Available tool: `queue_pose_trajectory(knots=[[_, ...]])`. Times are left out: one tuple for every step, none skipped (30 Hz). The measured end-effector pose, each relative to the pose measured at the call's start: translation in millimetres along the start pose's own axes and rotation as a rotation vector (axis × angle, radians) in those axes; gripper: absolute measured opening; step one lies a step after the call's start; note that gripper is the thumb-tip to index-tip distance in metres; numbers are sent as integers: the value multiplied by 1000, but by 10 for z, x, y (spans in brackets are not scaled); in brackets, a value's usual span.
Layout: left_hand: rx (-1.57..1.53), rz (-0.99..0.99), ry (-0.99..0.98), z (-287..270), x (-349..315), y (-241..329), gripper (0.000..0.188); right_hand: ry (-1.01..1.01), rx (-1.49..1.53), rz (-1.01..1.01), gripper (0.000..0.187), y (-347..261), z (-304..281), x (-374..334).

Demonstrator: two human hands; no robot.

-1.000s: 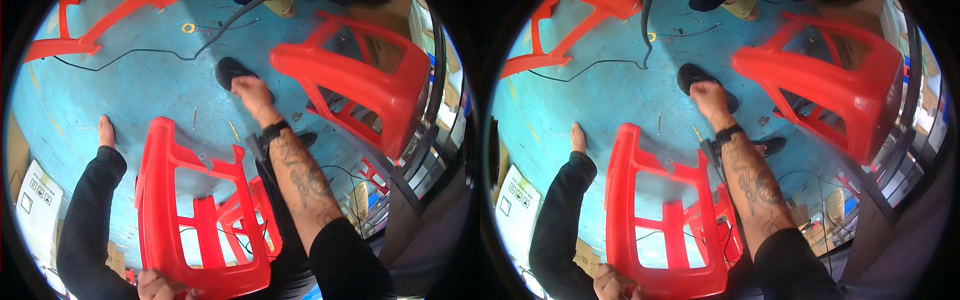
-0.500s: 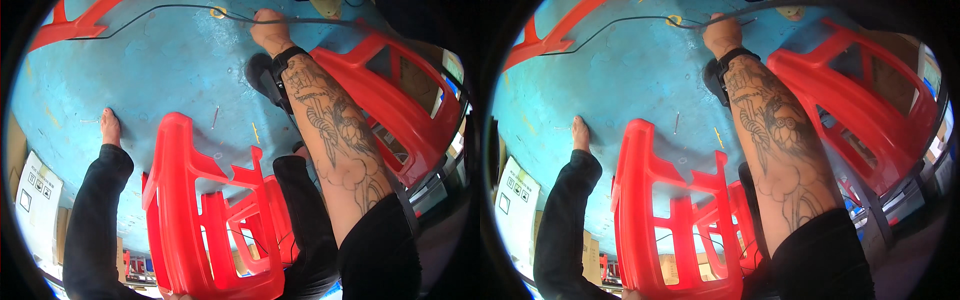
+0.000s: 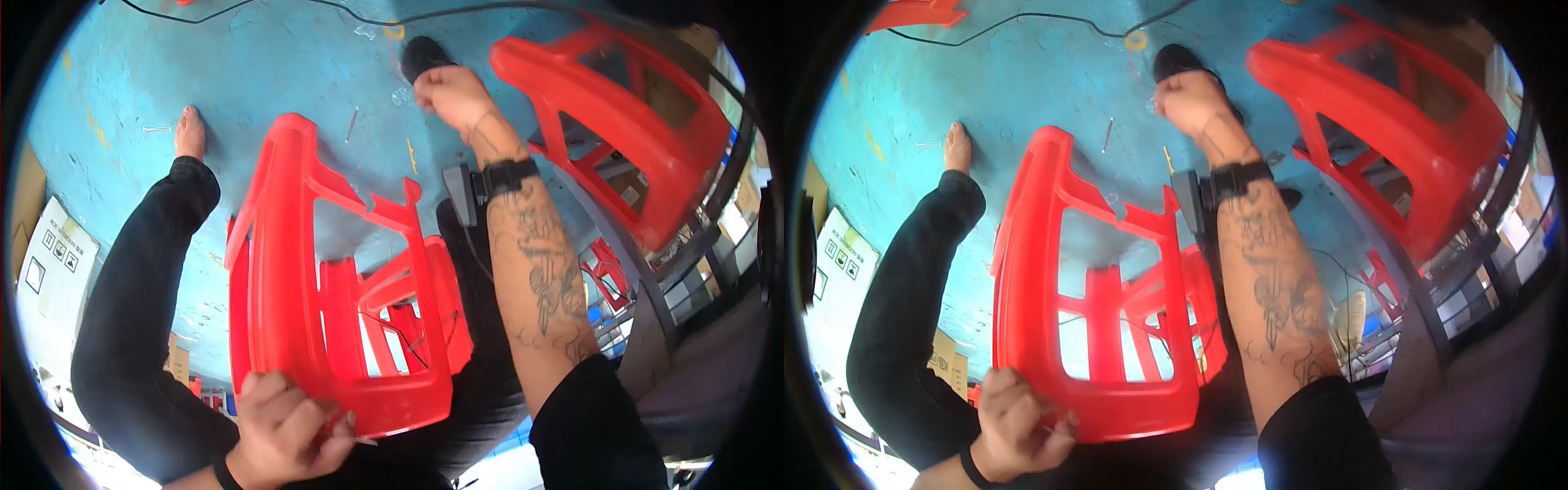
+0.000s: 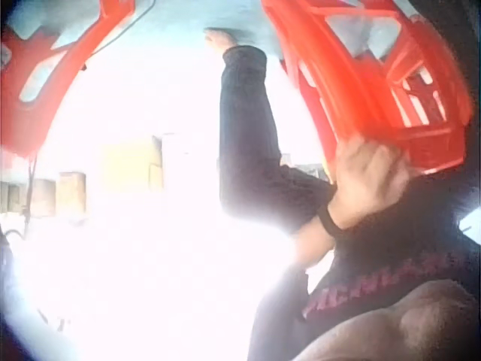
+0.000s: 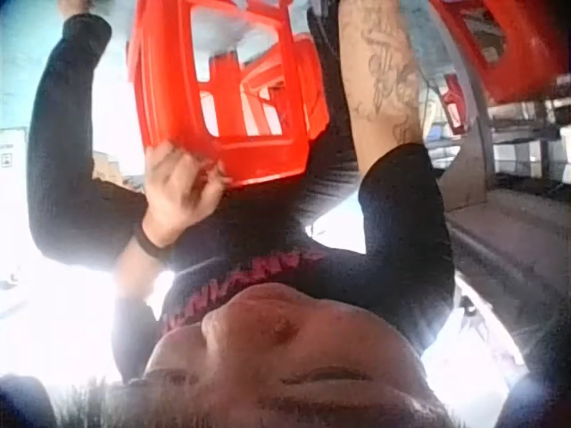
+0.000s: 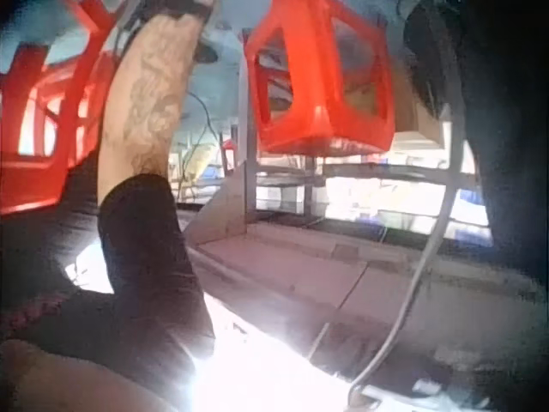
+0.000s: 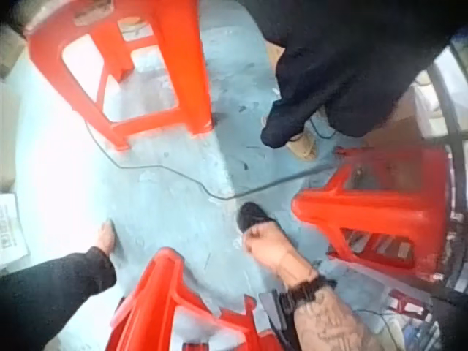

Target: Assembling electronic components using a small screw-fed machine and pliers at a workbench.

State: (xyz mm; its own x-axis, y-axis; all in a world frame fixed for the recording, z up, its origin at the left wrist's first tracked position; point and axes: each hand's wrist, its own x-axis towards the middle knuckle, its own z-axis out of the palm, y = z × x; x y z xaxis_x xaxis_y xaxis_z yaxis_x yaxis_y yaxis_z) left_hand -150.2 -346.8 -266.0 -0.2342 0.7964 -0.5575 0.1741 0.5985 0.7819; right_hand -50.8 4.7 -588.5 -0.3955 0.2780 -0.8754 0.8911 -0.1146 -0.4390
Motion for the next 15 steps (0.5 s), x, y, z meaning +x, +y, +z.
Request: queue_pose_trajectory(knots=[[24, 4, 13, -34, -37, 60, 21, 8, -1, -11, 9, 20, 1, -259], [61, -9, 20, -61, -71, 63, 21, -78, 107, 23, 9, 102, 139, -485], [34, -3, 86, -17, -83, 60, 19, -154, 201, 63, 10, 145, 201, -689], [51, 5, 86, -28, -114, 17, 19, -149, 213, 50, 10, 95, 241, -929], [110, 35, 106, -45, -162, 43, 18, -198, 240, 42, 12, 12, 189, -1233], [170, 65, 124, -50, -177, 68, 18, -248, 268, 34, 15, -52, 116, -1464], [115, 130, 174, 121, -58, 113, 18, -253, 245, -46, 17, 8, -292, -1727], [151, 152, 198, 38, -68, 144, 18, -216, 202, 19, 15, -384, -276, -2072], [179, 142, 175, 63, -65, 190, 18, -248, 171, -7, 15, -556, -358, -2337], [201, 167, 152, 43, -45, 208, 19, -246, 135, -39, 15, -683, -467, -2597], [227, 161, 181, 13, -57, 249, 18, -301, 160, -105, 13, -798, -483, -2799], [234, 195, 177, 64, -183, 307, 18, -350, 180, -174, 12, -899, -497, -3020], [220, 225, 169, 32, -283, 236, 18, -393, 255, -292, 9, -876, -439, -3194], [231, 263, 203, 68, -177, 191, 17, -410, 334, -324, 8, -949, -437, -3347], [248, 272, 200, 71, -119, 183, 16, -372, 344, -334, 6, -1025, -445, -3561]])
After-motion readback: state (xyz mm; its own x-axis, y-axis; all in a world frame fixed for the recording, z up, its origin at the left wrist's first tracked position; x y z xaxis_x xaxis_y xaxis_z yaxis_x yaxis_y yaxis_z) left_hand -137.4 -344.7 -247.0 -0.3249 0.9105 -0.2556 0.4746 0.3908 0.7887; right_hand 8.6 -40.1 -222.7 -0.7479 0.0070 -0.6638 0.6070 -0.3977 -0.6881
